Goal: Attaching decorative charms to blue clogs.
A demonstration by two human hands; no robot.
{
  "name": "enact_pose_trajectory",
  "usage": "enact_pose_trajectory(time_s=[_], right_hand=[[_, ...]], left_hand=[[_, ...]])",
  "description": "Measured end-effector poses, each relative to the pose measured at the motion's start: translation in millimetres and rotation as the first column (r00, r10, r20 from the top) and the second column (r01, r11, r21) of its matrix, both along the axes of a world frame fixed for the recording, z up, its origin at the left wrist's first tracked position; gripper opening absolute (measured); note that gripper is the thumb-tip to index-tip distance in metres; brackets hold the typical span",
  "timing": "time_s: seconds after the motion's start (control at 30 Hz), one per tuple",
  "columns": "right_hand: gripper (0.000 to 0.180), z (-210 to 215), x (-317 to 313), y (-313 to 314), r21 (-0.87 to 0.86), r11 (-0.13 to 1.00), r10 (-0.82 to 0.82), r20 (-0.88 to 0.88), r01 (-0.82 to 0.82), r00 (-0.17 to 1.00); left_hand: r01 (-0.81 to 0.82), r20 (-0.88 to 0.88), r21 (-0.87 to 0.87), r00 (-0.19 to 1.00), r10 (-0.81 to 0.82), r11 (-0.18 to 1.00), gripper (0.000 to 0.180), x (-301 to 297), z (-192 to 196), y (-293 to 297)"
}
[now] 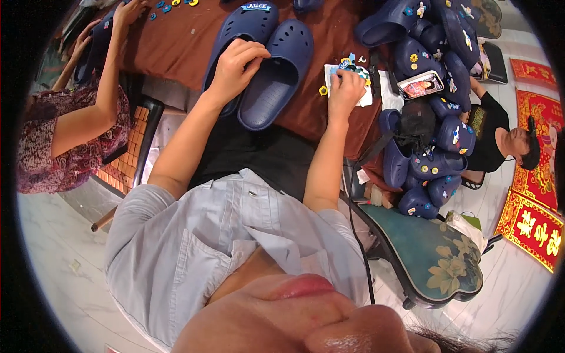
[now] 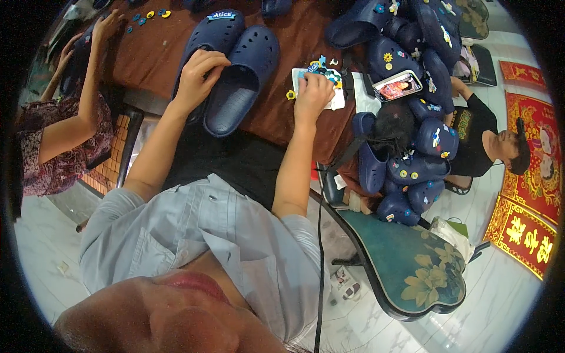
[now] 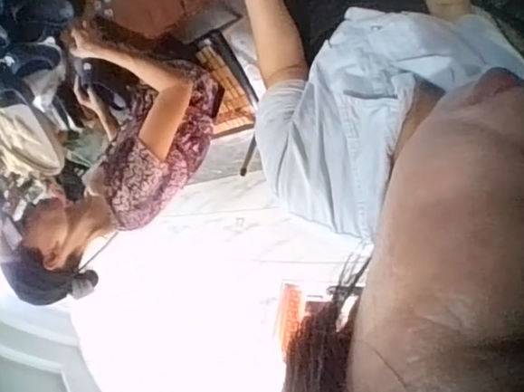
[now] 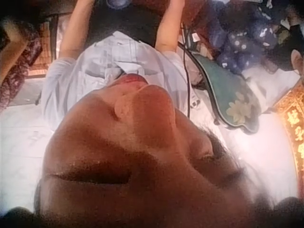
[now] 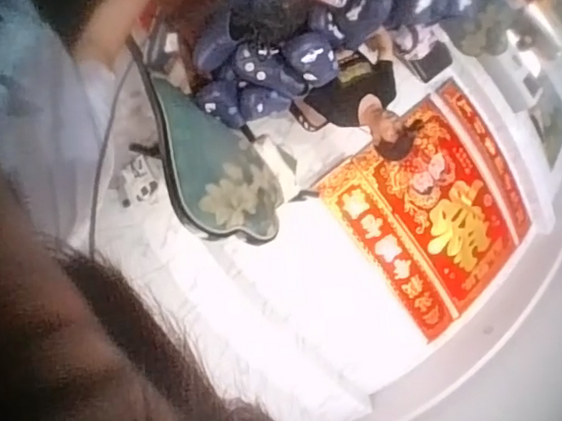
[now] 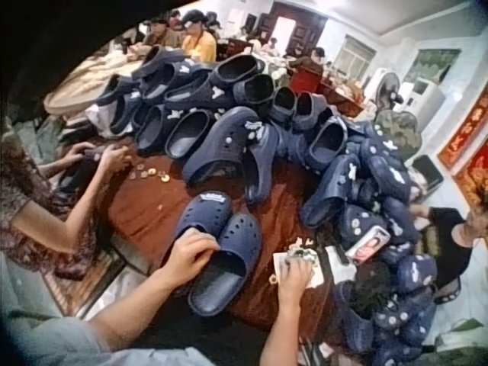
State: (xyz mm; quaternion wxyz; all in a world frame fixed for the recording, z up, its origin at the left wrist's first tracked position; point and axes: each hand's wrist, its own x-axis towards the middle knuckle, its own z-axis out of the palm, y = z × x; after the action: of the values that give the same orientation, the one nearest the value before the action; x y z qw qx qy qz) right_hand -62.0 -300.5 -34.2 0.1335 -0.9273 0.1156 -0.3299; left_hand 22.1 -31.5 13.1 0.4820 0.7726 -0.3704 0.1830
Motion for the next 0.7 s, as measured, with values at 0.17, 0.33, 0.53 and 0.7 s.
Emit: enact_pose_trajectory(time_s=[0.17, 0.33, 0.53, 0.7], right_hand=[[0.013, 12.8, 2.8, 3.5, 0.169, 0.985, 0.009, 0.174, -0.039, 0.985], [0.010, 21.9, 21.1, 9.7, 0.455, 0.869, 0.062, 0.292, -0.196, 0.954], [0.006, 31.8, 50.0, 17.0, 0.786, 0.533, 0.099, 0.310, -0.314, 0.945], [0.008, 34.4, 77.4, 27.2, 0.786, 0.539, 0.194, 0.234, -0.302, 0.953]], left_hand=[[-0.006, 0.051, -0.026, 0.999, 0.007, 1.000, 0.017, 3.1, -3.1, -1.6], [-0.004, 0.043, -0.027, 0.999, 0.005, 1.000, 0.016, 1.4, -3.0, -1.5], [0.005, 0.028, -0.049, 1.000, -0.004, 0.999, 0.017, 1.1, -6.0, -0.1], [0.007, 0.052, -0.044, 0.999, -0.004, 0.999, 0.017, 1.2, -4.6, -0.7]])
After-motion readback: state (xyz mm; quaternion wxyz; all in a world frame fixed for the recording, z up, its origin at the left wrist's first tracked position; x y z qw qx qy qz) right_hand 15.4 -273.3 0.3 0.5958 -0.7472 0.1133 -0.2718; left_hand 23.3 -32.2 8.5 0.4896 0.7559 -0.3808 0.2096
